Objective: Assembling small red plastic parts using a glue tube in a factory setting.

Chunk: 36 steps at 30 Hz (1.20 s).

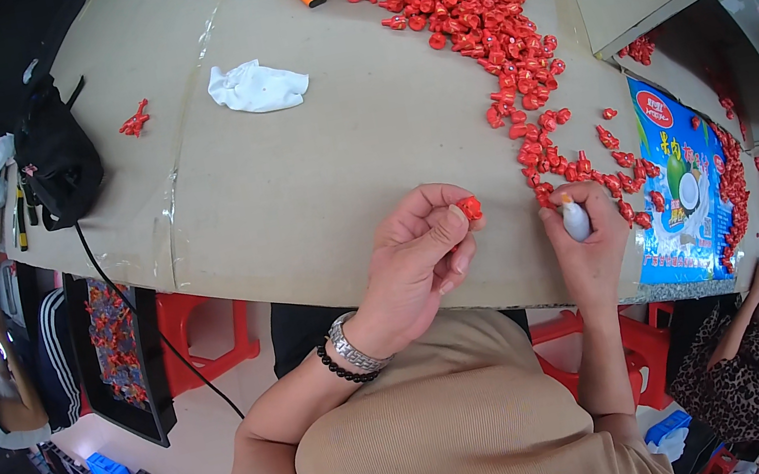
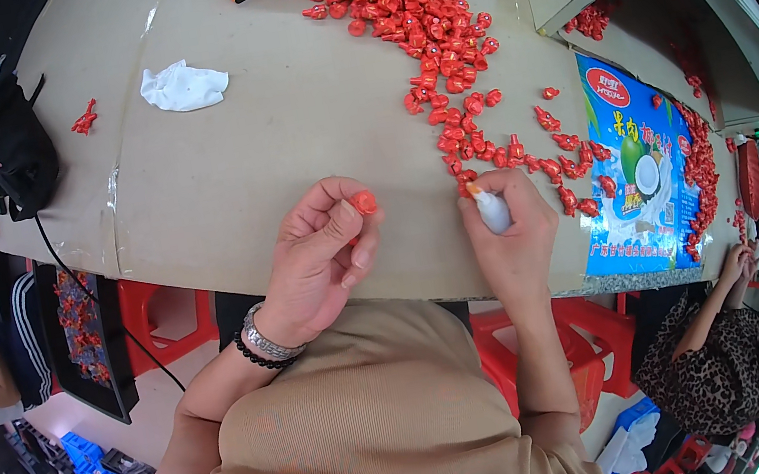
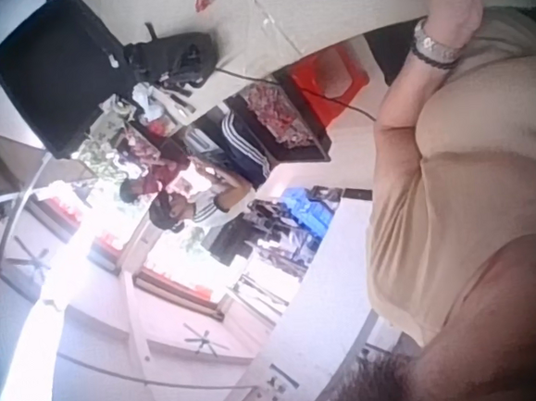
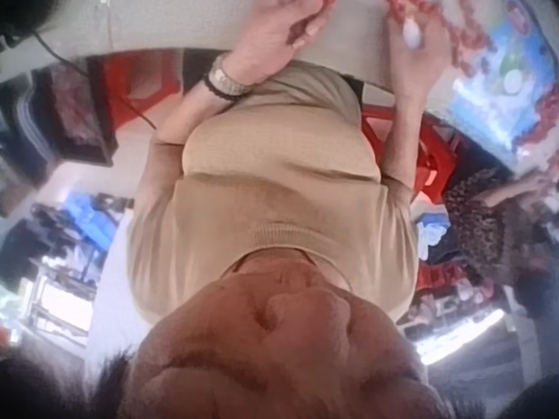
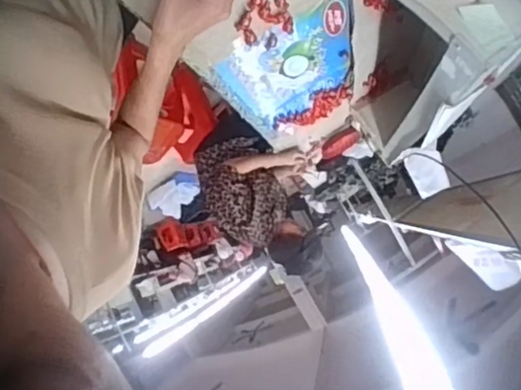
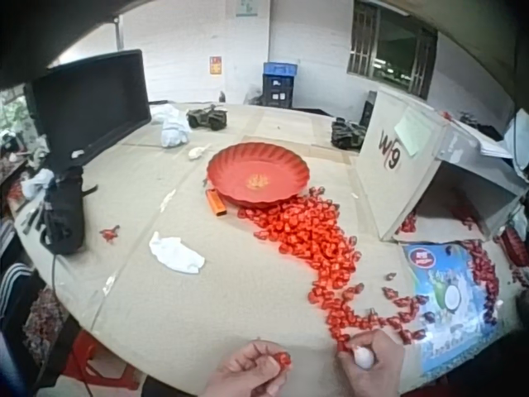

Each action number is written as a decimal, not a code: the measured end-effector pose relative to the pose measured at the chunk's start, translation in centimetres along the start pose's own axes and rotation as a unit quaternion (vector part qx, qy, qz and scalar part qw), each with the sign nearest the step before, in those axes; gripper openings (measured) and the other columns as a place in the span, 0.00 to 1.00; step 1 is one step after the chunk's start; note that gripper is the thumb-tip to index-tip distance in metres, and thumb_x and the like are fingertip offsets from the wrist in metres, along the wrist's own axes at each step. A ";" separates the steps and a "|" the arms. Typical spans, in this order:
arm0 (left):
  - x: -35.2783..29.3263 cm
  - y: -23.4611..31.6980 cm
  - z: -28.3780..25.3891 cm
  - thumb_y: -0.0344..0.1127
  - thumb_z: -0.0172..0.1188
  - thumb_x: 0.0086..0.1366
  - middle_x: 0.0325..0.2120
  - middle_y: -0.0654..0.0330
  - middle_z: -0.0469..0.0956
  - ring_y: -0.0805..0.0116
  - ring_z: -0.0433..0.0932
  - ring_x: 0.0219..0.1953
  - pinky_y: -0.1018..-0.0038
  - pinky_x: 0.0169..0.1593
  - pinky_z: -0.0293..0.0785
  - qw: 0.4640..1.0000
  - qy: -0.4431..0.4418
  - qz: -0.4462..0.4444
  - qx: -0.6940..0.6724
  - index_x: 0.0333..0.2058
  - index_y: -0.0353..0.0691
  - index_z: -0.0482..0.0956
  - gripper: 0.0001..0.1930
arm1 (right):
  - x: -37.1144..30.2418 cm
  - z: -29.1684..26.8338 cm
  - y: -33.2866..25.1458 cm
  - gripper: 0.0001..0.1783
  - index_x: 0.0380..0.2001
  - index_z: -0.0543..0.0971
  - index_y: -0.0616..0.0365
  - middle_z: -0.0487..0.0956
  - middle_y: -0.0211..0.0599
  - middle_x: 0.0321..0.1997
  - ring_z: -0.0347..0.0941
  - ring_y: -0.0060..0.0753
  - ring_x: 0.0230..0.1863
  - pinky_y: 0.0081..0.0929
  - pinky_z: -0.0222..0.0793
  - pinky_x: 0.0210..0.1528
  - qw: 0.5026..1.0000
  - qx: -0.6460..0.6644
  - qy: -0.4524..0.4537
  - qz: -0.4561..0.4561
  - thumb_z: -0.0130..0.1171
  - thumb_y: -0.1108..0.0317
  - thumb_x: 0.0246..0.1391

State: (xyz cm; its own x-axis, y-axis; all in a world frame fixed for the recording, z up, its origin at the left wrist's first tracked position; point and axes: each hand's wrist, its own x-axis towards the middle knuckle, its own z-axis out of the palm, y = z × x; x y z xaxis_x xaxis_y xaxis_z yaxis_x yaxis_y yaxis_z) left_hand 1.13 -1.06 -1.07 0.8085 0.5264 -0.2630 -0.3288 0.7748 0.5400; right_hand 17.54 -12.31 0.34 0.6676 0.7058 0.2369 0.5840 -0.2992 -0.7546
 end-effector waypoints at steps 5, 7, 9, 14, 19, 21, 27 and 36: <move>-0.2 -0.2 0.7 0.35 0.55 0.65 0.26 0.65 0.74 0.83 0.65 0.19 0.86 0.17 0.56 0.998 0.004 0.022 0.054 0.39 0.37 0.71 0.08 | -0.1 0.0 -2.3 0.09 0.33 0.77 0.63 0.78 0.33 0.33 0.71 0.19 0.27 0.17 0.66 0.27 0.926 0.333 -0.057 0.167 0.60 0.82 0.45; -0.3 -0.7 0.4 0.34 0.55 0.65 0.25 0.65 0.74 0.83 0.65 0.18 0.86 0.17 0.55 0.995 -0.005 0.049 0.085 0.39 0.36 0.71 0.08 | -0.3 0.9 -3.0 0.10 0.34 0.77 0.65 0.78 0.36 0.33 0.71 0.21 0.26 0.17 0.67 0.27 0.899 0.401 -0.080 0.157 0.59 0.83 0.45; -0.3 -0.9 0.4 0.34 0.55 0.65 0.24 0.66 0.73 0.84 0.64 0.18 0.86 0.16 0.54 0.991 -0.006 0.065 0.117 0.39 0.36 0.71 0.08 | -0.4 1.7 -3.4 0.09 0.34 0.77 0.66 0.78 0.36 0.33 0.71 0.21 0.26 0.18 0.68 0.27 0.874 0.448 -0.090 0.166 0.58 0.83 0.45; -0.4 -1.2 0.6 0.34 0.56 0.65 0.22 0.66 0.73 0.84 0.63 0.17 0.86 0.16 0.53 0.986 0.007 0.085 0.146 0.38 0.36 0.71 0.08 | -0.8 2.5 -3.4 0.09 0.34 0.77 0.66 0.77 0.37 0.35 0.71 0.23 0.28 0.20 0.68 0.27 0.859 0.479 -0.069 0.165 0.60 0.82 0.46; -0.4 -1.1 0.3 0.34 0.54 0.66 0.24 0.66 0.73 0.87 0.63 0.19 0.87 0.19 0.57 0.986 -0.017 0.074 0.147 0.38 0.35 0.70 0.08 | -1.1 2.9 -3.3 0.09 0.33 0.77 0.64 0.75 0.37 0.38 0.70 0.22 0.29 0.19 0.66 0.27 0.861 0.483 -0.057 0.151 0.62 0.81 0.45; -0.4 -1.1 0.3 0.35 0.55 0.66 0.23 0.66 0.73 0.87 0.63 0.19 0.87 0.19 0.57 0.987 -0.018 0.074 0.144 0.38 0.35 0.70 0.08 | -1.1 3.0 -3.3 0.09 0.33 0.78 0.64 0.75 0.36 0.38 0.70 0.21 0.30 0.18 0.65 0.27 0.864 0.479 -0.053 0.145 0.63 0.81 0.45; -0.3 -1.2 0.4 0.34 0.55 0.65 0.22 0.66 0.72 0.85 0.63 0.17 0.86 0.17 0.54 0.989 -0.014 0.077 0.129 0.37 0.37 0.70 0.07 | -1.4 3.3 -3.3 0.09 0.32 0.78 0.63 0.73 0.33 0.39 0.69 0.19 0.31 0.17 0.64 0.28 0.882 0.454 -0.044 0.121 0.63 0.81 0.44; -0.3 -1.1 0.3 0.33 0.55 0.66 0.22 0.65 0.73 0.86 0.64 0.19 0.88 0.18 0.56 0.995 -0.018 0.066 0.076 0.37 0.37 0.70 0.06 | -1.7 3.9 -3.2 0.10 0.30 0.77 0.60 0.71 0.33 0.39 0.68 0.21 0.30 0.19 0.63 0.27 0.818 0.546 -0.051 0.174 0.63 0.83 0.43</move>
State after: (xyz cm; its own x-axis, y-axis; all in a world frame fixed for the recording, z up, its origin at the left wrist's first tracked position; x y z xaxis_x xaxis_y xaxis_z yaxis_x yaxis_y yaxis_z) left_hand 1.36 -2.21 -1.36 0.7812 0.6049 -0.1543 -0.3576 0.6363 0.6836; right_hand 12.75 -10.07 -0.03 0.6319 0.7659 -0.1192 -0.4314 0.2197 -0.8750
